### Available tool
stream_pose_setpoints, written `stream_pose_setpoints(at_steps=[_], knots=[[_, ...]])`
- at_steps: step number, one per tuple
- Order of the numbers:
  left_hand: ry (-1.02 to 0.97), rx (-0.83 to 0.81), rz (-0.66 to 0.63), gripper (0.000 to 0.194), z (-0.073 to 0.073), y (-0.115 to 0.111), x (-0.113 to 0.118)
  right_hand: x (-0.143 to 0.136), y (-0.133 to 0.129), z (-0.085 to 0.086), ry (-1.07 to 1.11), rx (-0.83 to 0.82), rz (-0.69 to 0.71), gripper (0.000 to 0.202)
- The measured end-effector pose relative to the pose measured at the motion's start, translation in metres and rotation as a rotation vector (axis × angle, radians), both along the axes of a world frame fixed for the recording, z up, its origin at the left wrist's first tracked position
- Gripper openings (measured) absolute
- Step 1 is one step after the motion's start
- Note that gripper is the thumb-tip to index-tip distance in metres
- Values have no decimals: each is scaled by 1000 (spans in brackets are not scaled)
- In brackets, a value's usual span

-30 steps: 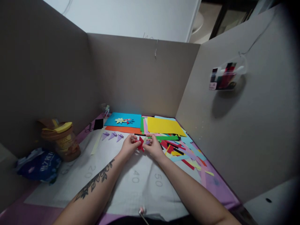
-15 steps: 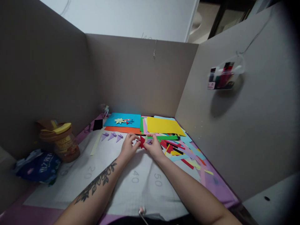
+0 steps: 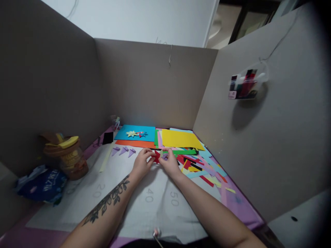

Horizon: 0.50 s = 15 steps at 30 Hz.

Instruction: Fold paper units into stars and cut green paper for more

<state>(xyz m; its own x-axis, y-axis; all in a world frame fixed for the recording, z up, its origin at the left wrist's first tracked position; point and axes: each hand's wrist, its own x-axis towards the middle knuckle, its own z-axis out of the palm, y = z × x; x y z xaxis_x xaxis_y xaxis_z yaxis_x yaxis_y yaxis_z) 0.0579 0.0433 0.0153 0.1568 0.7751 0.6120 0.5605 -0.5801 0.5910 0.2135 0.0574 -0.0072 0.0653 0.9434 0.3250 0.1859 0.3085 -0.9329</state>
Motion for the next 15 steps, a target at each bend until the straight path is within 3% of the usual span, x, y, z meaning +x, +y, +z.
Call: stream_pose_setpoints(at_steps=[15], knots=[[-6, -49, -27, 10, 2, -1, -1, 0, -3, 4, -50, 33, -33, 38]])
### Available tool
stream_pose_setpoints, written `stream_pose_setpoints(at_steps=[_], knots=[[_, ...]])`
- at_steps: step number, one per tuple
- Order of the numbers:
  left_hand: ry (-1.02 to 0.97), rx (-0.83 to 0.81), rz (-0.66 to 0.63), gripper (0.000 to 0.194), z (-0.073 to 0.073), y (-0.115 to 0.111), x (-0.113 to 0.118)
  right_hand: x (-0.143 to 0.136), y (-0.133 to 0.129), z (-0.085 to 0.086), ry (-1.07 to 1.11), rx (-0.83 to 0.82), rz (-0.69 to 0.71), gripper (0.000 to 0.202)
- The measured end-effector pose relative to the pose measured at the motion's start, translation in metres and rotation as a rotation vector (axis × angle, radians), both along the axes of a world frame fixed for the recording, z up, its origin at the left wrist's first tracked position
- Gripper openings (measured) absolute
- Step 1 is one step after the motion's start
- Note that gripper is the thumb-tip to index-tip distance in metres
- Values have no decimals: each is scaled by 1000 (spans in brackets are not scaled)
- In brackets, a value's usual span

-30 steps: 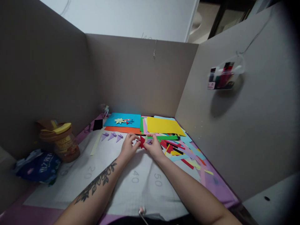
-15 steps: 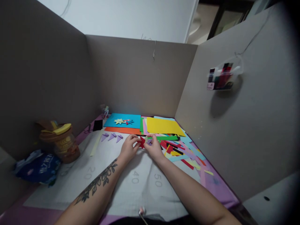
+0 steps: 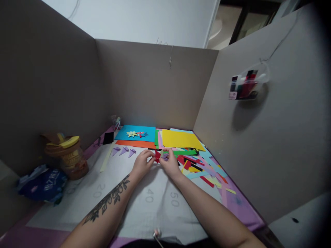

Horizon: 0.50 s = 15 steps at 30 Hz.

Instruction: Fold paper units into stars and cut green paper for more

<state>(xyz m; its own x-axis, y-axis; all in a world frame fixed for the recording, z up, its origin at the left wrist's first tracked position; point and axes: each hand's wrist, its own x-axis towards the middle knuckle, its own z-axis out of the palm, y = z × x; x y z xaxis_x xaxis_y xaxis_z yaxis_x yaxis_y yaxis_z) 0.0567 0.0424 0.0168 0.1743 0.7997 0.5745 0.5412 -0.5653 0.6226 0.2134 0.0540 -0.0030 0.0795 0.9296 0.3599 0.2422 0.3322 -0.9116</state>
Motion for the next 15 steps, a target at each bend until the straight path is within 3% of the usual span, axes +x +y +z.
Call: stream_pose_setpoints(at_steps=[8, 15], knots=[[111, 38, -34, 14, 3, 2, -6, -1, 0, -1, 19, -12, 16, 39], [-45, -55, -81, 9, 0, 6, -4, -1, 2, -4, 37, -50, 55, 38]])
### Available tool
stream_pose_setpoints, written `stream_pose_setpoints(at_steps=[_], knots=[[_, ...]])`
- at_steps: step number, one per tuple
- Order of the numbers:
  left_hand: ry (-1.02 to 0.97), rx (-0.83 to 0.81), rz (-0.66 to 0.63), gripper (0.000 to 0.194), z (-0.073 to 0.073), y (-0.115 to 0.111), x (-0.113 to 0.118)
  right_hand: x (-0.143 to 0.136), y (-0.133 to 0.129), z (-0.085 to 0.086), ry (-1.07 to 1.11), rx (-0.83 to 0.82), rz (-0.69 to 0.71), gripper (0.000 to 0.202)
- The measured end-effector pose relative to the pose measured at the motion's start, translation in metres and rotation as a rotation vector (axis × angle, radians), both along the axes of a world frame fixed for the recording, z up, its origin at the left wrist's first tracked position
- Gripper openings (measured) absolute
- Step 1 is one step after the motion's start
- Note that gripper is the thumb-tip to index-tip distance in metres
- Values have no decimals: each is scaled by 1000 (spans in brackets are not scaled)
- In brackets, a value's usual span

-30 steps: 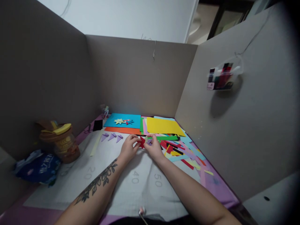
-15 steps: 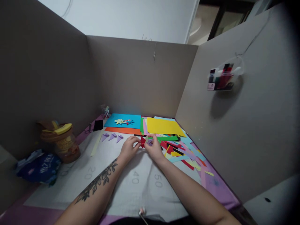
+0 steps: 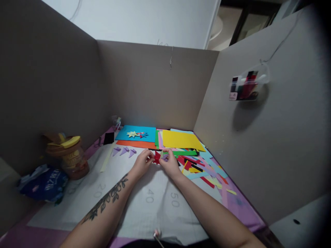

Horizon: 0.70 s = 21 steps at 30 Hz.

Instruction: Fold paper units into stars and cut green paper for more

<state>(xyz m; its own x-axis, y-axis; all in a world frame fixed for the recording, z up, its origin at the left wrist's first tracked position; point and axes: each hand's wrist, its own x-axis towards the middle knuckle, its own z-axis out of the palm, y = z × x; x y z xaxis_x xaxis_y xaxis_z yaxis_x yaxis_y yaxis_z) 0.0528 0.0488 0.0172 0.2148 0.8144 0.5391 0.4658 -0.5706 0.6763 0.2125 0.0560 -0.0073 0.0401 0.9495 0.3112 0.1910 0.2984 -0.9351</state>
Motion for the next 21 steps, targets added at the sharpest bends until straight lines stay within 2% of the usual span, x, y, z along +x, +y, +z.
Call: stream_pose_setpoints(at_steps=[5, 12, 16, 21], knots=[[-102, -46, 45, 6, -7, 4, 1, -1, 0, -3, -1, -1, 8, 38], [-104, -15, 36, 14, -1, 2, 0, -1, -2, 1, 13, 0, 9, 39], [-189, -125, 50, 13, 0, 1, 3, -2, -3, 2, 9, 8, 1, 39], [-404, -373, -4, 20, -3, 1, 9, -1, -5, 6, -41, 33, -42, 38]])
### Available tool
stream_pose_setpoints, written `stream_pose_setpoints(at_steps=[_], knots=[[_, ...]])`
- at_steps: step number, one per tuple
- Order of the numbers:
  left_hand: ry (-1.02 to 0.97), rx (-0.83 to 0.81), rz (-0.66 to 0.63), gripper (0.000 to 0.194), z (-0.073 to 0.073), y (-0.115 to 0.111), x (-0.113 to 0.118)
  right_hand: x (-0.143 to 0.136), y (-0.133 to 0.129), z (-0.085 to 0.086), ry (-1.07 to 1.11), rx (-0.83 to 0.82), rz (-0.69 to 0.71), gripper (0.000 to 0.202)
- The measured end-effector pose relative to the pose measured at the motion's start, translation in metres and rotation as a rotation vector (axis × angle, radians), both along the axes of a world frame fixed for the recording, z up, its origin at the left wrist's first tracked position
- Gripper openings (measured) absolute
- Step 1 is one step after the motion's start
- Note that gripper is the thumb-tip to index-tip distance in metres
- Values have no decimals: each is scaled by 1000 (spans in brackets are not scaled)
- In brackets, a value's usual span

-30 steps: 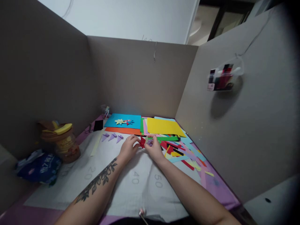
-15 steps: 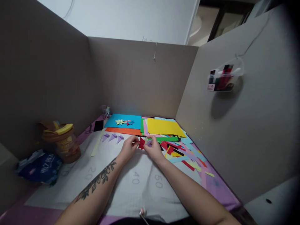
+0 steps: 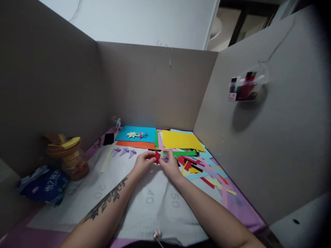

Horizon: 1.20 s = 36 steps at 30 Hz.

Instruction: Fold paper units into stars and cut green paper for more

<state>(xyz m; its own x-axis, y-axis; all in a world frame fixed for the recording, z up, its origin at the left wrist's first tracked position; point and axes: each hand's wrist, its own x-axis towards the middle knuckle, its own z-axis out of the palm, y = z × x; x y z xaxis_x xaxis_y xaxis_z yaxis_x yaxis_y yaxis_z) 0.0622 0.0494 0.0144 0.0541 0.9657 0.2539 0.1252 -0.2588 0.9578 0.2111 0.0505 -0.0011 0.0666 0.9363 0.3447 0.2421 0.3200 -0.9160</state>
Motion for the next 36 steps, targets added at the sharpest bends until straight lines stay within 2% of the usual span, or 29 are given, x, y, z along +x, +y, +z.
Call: stream_pose_setpoints(at_steps=[3, 6, 11, 16, 19, 22, 26, 30, 33, 36], knots=[[-82, -58, -20, 21, -2, -1, 3, 0, -2, 3, -29, 18, -19, 37], [-79, -53, -20, 19, -2, -2, 4, 0, -4, 5, -39, 22, -20, 36], [94, 64, 19, 10, -1, -3, 4, -1, -6, 6, -34, 18, -6, 34], [288, 215, 42, 15, 0, -3, 4, 0, -2, 3, -9, 20, 13, 35], [322, 268, 53, 15, 0, -4, 2, 0, 1, -1, 9, 22, 32, 35], [271, 254, 39, 13, 0, -4, 0, -1, 1, -2, 17, 12, 43, 36], [218, 158, 12, 18, -2, -2, 0, -1, -1, -2, 17, -5, 61, 35], [156, 111, 90, 20, -4, 0, 2, -2, -1, -3, -1, -22, 65, 35], [-8, 11, 87, 18, -7, 0, 5, -2, 0, -4, 32, -43, 72, 35], [-181, -88, 86, 25, -8, 0, 7, -3, 0, -5, 86, -78, 112, 35]])
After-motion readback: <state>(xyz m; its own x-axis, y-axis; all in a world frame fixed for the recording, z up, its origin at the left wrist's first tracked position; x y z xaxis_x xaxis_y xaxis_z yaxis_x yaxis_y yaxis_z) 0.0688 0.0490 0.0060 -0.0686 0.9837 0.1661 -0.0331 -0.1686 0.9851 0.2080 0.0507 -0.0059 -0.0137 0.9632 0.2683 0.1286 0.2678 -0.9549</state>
